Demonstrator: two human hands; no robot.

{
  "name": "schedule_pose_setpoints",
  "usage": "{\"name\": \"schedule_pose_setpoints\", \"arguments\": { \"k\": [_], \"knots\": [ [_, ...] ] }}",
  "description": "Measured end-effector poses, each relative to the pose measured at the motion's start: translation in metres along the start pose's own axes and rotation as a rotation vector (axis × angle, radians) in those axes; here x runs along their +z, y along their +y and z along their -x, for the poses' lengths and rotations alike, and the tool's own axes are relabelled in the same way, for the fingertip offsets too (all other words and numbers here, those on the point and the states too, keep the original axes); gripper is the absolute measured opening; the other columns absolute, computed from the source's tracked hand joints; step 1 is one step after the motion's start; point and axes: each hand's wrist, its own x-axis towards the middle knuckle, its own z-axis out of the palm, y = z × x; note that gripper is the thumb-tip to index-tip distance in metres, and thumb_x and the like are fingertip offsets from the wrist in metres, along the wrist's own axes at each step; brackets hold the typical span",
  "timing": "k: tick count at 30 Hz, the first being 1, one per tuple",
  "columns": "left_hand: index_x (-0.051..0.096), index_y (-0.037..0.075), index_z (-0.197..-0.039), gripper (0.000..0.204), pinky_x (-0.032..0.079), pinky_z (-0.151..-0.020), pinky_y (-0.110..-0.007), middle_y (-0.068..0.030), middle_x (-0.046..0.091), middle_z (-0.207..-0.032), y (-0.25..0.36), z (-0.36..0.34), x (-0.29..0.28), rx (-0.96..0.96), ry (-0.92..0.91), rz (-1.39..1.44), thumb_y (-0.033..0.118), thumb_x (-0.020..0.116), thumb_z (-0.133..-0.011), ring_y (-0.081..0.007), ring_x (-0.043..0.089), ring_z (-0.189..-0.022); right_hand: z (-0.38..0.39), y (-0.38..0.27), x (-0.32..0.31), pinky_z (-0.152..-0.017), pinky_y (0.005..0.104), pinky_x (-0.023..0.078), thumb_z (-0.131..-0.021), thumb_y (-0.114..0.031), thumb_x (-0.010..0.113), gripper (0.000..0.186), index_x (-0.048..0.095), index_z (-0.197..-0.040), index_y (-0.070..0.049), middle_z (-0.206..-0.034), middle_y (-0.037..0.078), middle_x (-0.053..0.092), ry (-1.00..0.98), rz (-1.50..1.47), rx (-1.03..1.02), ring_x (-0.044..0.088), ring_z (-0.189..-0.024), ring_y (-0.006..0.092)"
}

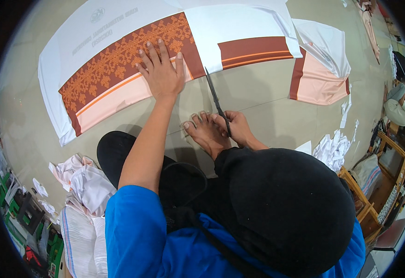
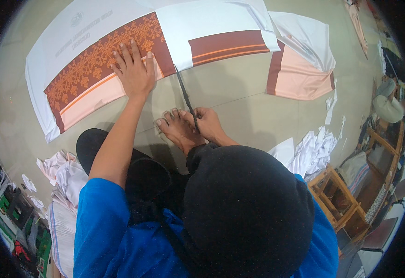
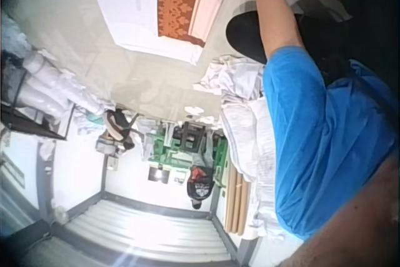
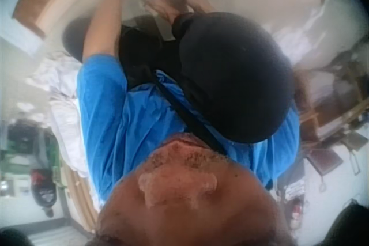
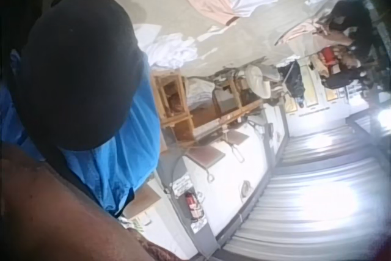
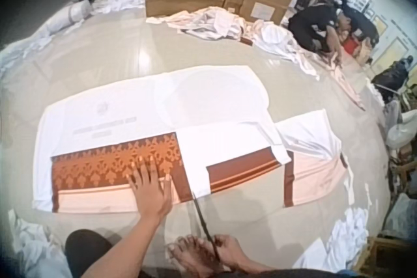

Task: The person sits on the floor and cuts a large piece of white and peach-colored fabric using scissors. They fold the fabric, align the edges, and make precise cuts along the patterned border to separate sections.

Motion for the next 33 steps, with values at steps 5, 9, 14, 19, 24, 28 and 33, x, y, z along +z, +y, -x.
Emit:
{"name": "schedule_pose_setpoints", "arguments": {
  "k": [5,9,14,19,24,28,33],
  "knots": [
    [0.021,0.015,-0.181,0.083,0.007,-0.135,-0.071,-0.0210,0.017,-0.187,-0.0002,0.0001,-0.0003,-0.009,-0.032,-0.017,0.064,0.035,-0.115,-0.0487,0.008,-0.172,-0.0031,-0.0012,0.0020,-0.058,0.0262,0.044,-0.104,-0.038,0.080,0.038,0.074,-0.090,-0.003,-0.070,0.000,0.065,-0.022,-0.026,0.048,0.058,-0.061,0.0075],
    [0.023,0.015,-0.180,0.081,0.010,-0.134,-0.072,-0.0246,0.025,-0.183,0.0000,0.0000,0.0002,0.009,0.019,-0.007,0.064,0.034,-0.116,-0.0509,0.014,-0.170,-0.0037,-0.0022,0.0029,-0.057,0.0261,0.044,-0.104,-0.037,0.080,0.037,0.073,-0.089,-0.003,-0.069,0.000,0.065,-0.027,-0.020,0.038,0.057,-0.060,0.0071],
    [0.020,0.015,-0.181,0.084,0.006,-0.135,-0.071,-0.0212,0.016,-0.187,-0.0008,0.0000,0.0004,-0.009,-0.040,-0.018,0.065,0.034,-0.115,-0.0485,0.008,-0.172,-0.0005,-0.0053,0.0026,-0.056,0.0257,0.043,-0.103,-0.036,0.081,0.036,0.073,-0.089,-0.003,-0.069,0.000,0.064,-0.019,-0.021,0.053,0.056,-0.059,0.0072],
    [0.020,0.015,-0.181,0.083,0.006,-0.135,-0.071,-0.0215,0.017,-0.186,-0.0004,-0.0003,0.0002,-0.007,-0.036,-0.024,0.065,0.034,-0.115,-0.0487,0.009,-0.171,0.0011,-0.0073,0.0033,-0.055,0.0251,0.043,-0.103,-0.036,0.081,0.036,0.073,-0.090,-0.003,-0.069,0.000,0.064,-0.012,-0.019,0.069,0.056,-0.059,0.0070],
    [0.022,0.014,-0.180,0.083,0.006,-0.135,-0.071,-0.0222,0.019,-0.186,0.0001,-0.0005,-0.0011,-0.006,-0.035,-0.032,0.064,0.034,-0.115,-0.0489,0.010,-0.171,0.0007,-0.0066,0.0036,-0.055,0.0250,0.042,-0.103,-0.035,0.080,0.036,0.074,-0.091,-0.003,-0.069,0.000,0.064,-0.010,-0.024,0.075,0.056,-0.059,0.0068],
    [0.023,0.014,-0.180,0.083,0.007,-0.135,-0.071,-0.0227,0.019,-0.185,0.0002,-0.0005,-0.0015,-0.003,-0.027,-0.029,0.064,0.035,-0.115,-0.0492,0.011,-0.171,0.0003,-0.0052,0.0033,-0.055,0.0251,0.042,-0.103,-0.035,0.080,0.035,0.074,-0.090,-0.003,-0.069,0.000,0.064,-0.015,-0.032,0.067,0.055,-0.058,0.0069],
    [0.024,0.014,-0.180,0.082,0.008,-0.134,-0.072,-0.0231,0.021,-0.185,-0.0002,0.0000,-0.0007,0.005,-0.002,-0.007,0.063,0.036,-0.115,-0.0501,0.012,-0.171,-0.0009,-0.0036,0.0028,-0.054,0.0256,0.042,-0.103,-0.033,0.080,0.034,0.073,-0.088,-0.003,-0.068,0.000,0.064,-0.017,-0.030,0.060,0.055,-0.058,0.0070]
  ]
}}
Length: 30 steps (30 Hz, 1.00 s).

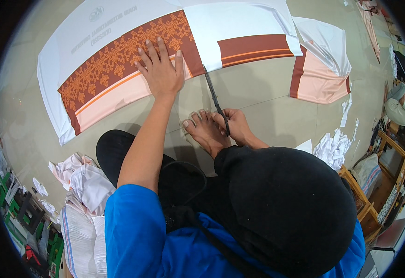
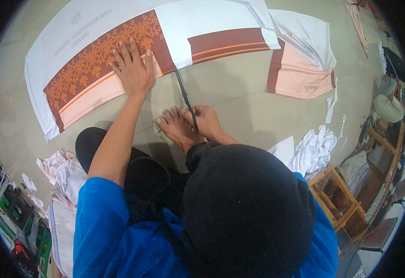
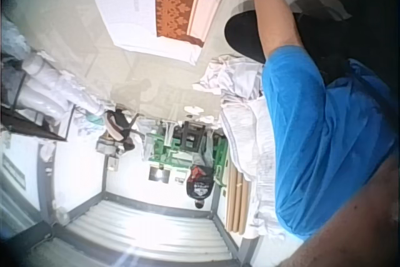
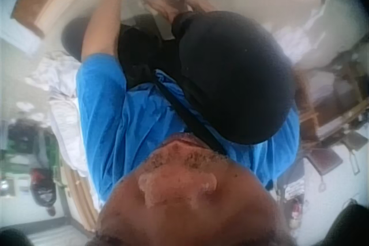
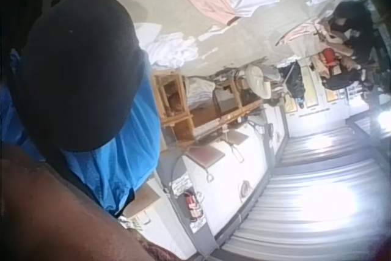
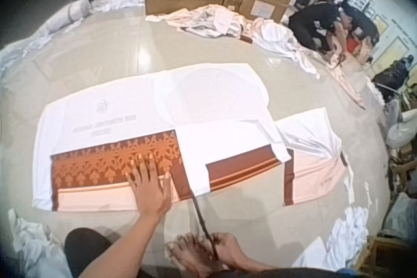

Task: The person sits on the floor and cuts a large piece of white and peach-colored fabric using scissors. They fold the fabric, align the edges, and make precise cuts along the patterned border to separate sections.

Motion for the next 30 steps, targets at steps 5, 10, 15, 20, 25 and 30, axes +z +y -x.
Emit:
{"name": "schedule_pose_setpoints", "arguments": {
  "k": [5,10,15,20,25,30],
  "knots": [
    [0.025,0.015,-0.180,0.081,0.010,-0.134,-0.072,-0.0238,0.024,-0.184,0.000,0.000,0.001,0.006,0.027,0.014,0.063,0.034,-0.116,-0.0512,0.016,-0.170,0.000,0.001,0.000,-0.053,0.0263,0.042,-0.103,-0.030,0.080,0.033,0.072,-0.087,-0.002,-0.067,0.001,0.064,0.008,0.006,-0.016,0.056,-0.058,0.0070],
    [0.025,0.015,-0.180,0.081,0.010,-0.134,-0.072,-0.0242,0.025,-0.183,0.000,0.000,0.000,0.006,0.025,0.001,0.064,0.034,-0.116,-0.0511,0.016,-0.170,-0.002,0.004,0.000,-0.052,0.0258,0.041,-0.103,-0.029,0.081,0.033,0.072,-0.086,-0.002,-0.066,0.000,0.063,0.014,0.004,-0.013,0.055,-0.056,0.0072],
    [0.020,0.015,-0.181,0.084,0.006,-0.135,-0.072,-0.0221,0.018,-0.186,0.000,0.000,-0.001,-0.009,-0.032,0.000,0.065,0.033,-0.115,-0.0488,0.008,-0.171,-0.004,0.008,0.001,-0.052,0.0297,0.047,-0.101,-0.036,0.082,0.042,0.071,-0.079,-0.002,-0.062,0.003,0.064,0.020,0.020,-0.046,0.061,-0.055,0.0103],
    [0.021,0.014,-0.181,0.084,0.006,-0.135,-0.070,-0.0219,0.018,-0.186,0.000,0.000,0.000,-0.015,-0.036,0.002,0.065,0.033,-0.115,-0.0484,0.008,-0.172,-0.001,0.003,0.000,-0.052,0.0250,0.042,-0.102,-0.031,0.082,0.033,0.073,-0.088,-0.002,-0.067,0.000,0.063,0.021,-0.006,0.004,0.055,-0.056,0.0071],
    [0.021,0.016,-0.181,0.081,0.009,-0.135,-0.071,-0.0228,0.021,-0.185,0.000,0.000,0.001,-0.003,-0.001,-0.008,0.065,0.032,-0.116,-0.0501,0.014,-0.170,-0.002,-0.007,-0.002,-0.053,0.0254,0.042,-0.101,-0.034,0.080,0.035,0.074,-0.089,-0.002,-0.067,0.001,0.064,0.017,-0.003,0.020,0.056,-0.057,0.0073],
    [0.022,0.015,-0.180,0.084,0.006,-0.135,-0.070,-0.0210,0.015,-0.187,-0.001,0.000,0.001,-0.009,-0.024,-0.007,0.066,0.033,-0.115,-0.0485,0.008,-0.172,-0.008,-0.012,0.000,-0.054,0.0286,0.044,-0.098,-0.035,0.081,0.038,0.073,-0.083,-0.001,-0.066,0.003,0.065,0.025,0.004,-0.009,0.059,-0.057,0.0107]
  ]
}}
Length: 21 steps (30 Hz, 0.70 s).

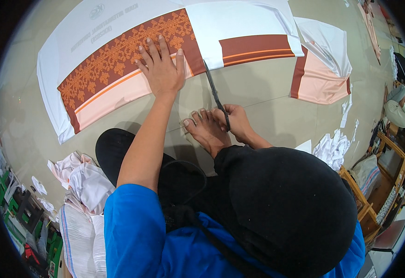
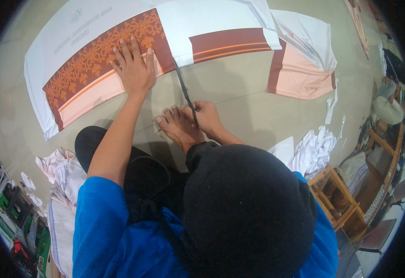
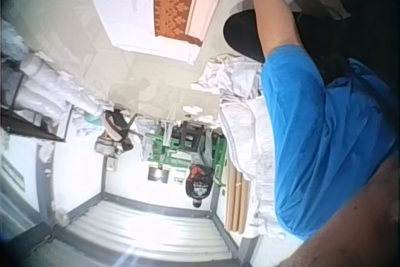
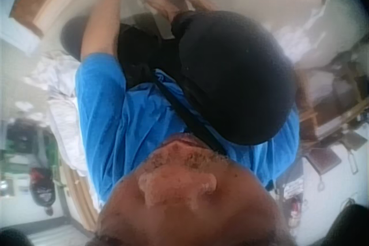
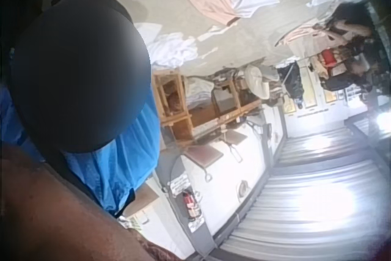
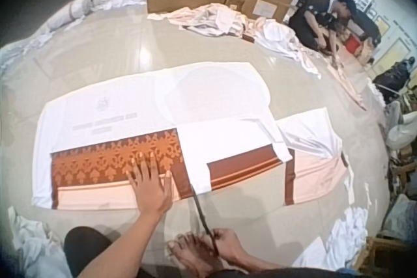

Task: The person sits on the floor and cuts a large piece of white and peach-colored fabric using scissors. They fold the fabric, align the edges, and make precise cuts along the patterned border to separate sections.

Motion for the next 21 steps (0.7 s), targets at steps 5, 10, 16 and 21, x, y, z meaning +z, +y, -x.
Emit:
{"name": "schedule_pose_setpoints", "arguments": {
  "k": [5,10,16,21],
  "knots": [
    [0.021,0.015,-0.181,0.085,0.006,-0.135,-0.070,-0.0212,0.016,-0.187,0.0000,0.0003,-0.0002,-0.006,-0.016,0.001,0.067,0.033,-0.115,-0.0487,0.008,-0.172,-0.0038,-0.0001,0.0014,-0.055,0.0302,0.046,-0.097,-0.035,0.081,0.039,0.073,-0.080,0.000,-0.066,0.005,0.066,-0.007,-0.017,-0.010,0.061,-0.058,0.0127],
    [0.022,0.017,-0.181,0.081,0.009,-0.135,-0.071,-0.0230,0.021,-0.185,0.0005,0.0003,-0.0005,0.005,0.034,0.016,0.065,0.033,-0.116,-0.0503,0.013,-0.170,-0.0002,0.0011,-0.0007,-0.055,0.0304,0.046,-0.097,-0.034,0.081,0.038,0.074,-0.083,0.000,-0.068,0.005,0.067,-0.011,-0.050,0.000,0.061,-0.058,0.0126],
    [0.023,0.017,-0.181,0.081,0.010,-0.134,-0.071,-0.0235,0.022,-0.185,0.0004,0.0007,0.0002,0.011,0.037,0.011,0.065,0.033,-0.116,-0.0510,0.014,-0.170,-0.0038,0.0000,0.0016,-0.054,0.0298,0.046,-0.097,-0.033,0.081,0.038,0.073,-0.082,0.001,-0.068,0.005,0.067,-0.016,-0.056,-0.020,0.060,-0.057,0.0121],
    [0.023,0.017,-0.181,0.081,0.011,-0.134,-0.072,-0.0238,0.023,-0.184,-0.0002,0.0002,0.0023,0.019,0.058,0.014,0.064,0.034,-0.116,-0.0518,0.016,-0.169,-0.0090,-0.0008,0.0051,-0.053,0.0297,0.045,-0.096,-0.031,0.080,0.037,0.070,-0.078,-0.001,-0.065,0.005,0.066,0.002,-0.059,-0.019,0.060,-0.056,0.0118]
  ]
}}
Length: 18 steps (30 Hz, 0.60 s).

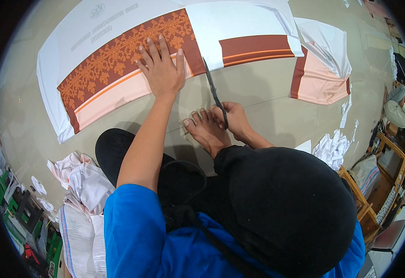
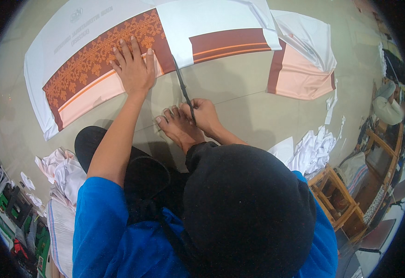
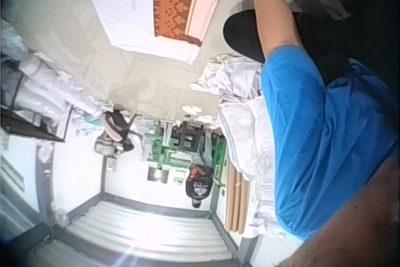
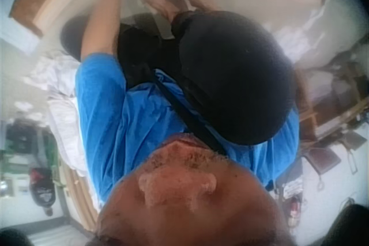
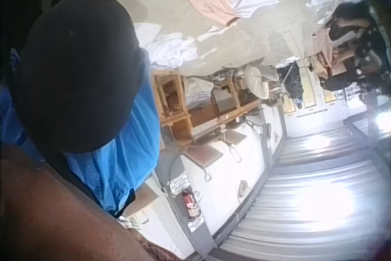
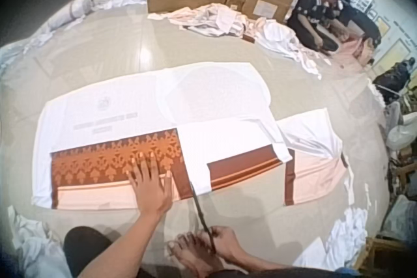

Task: The person sits on the floor and cuts a large piece of white and peach-colored fabric using scissors. They fold the fabric, align the edges, and make precise cuts along the patterned border to separate sections.

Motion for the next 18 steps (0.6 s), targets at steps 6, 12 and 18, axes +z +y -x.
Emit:
{"name": "schedule_pose_setpoints", "arguments": {
  "k": [6,12,18],
  "knots": [
    [0.025,0.016,-0.180,0.081,0.011,-0.133,-0.073,-0.0239,0.024,-0.184,-0.0010,0.0008,0.0005,0.006,0.008,0.005,0.064,0.035,-0.116,-0.0521,0.017,-0.169,-0.0033,0.0030,0.0008,-0.052,0.0302,0.045,-0.095,-0.029,0.081,0.036,0.069,-0.075,-0.001,-0.063,0.005,0.065,0.017,0.027,-0.010,0.060,-0.055,0.0124],
    [0.024,0.016,-0.180,0.082,0.009,-0.134,-0.072,-0.0232,0.021,-0.185,-0.0001,0.0002,-0.0012,-0.003,-0.018,0.002,0.065,0.035,-0.116,-0.0511,0.014,-0.170,-0.0043,0.0054,0.0007,-0.051,0.0314,0.045,-0.094,-0.027,0.080,0.035,0.069,-0.073,-0.001,-0.062,0.005,0.064,0.017,0.038,-0.029,0.060,-0.054,0.0127],
    [0.021,0.014,-0.181,0.084,0.006,-0.135,-0.071,-0.0222,0.017,-0.186,-0.0002,-0.0011,-0.0027,-0.010,-0.056,-0.012,0.066,0.034,-0.115,-0.0494,0.008,-0.171,-0.0009,0.0030,0.0002,-0.051,0.0321,0.046,-0.094,-0.027,0.081,0.034,0.070,-0.074,-0.001,-0.062,0.006,0.065,0.006,0.069,-0.025,0.061,-0.055,0.0131]
  ]
}}
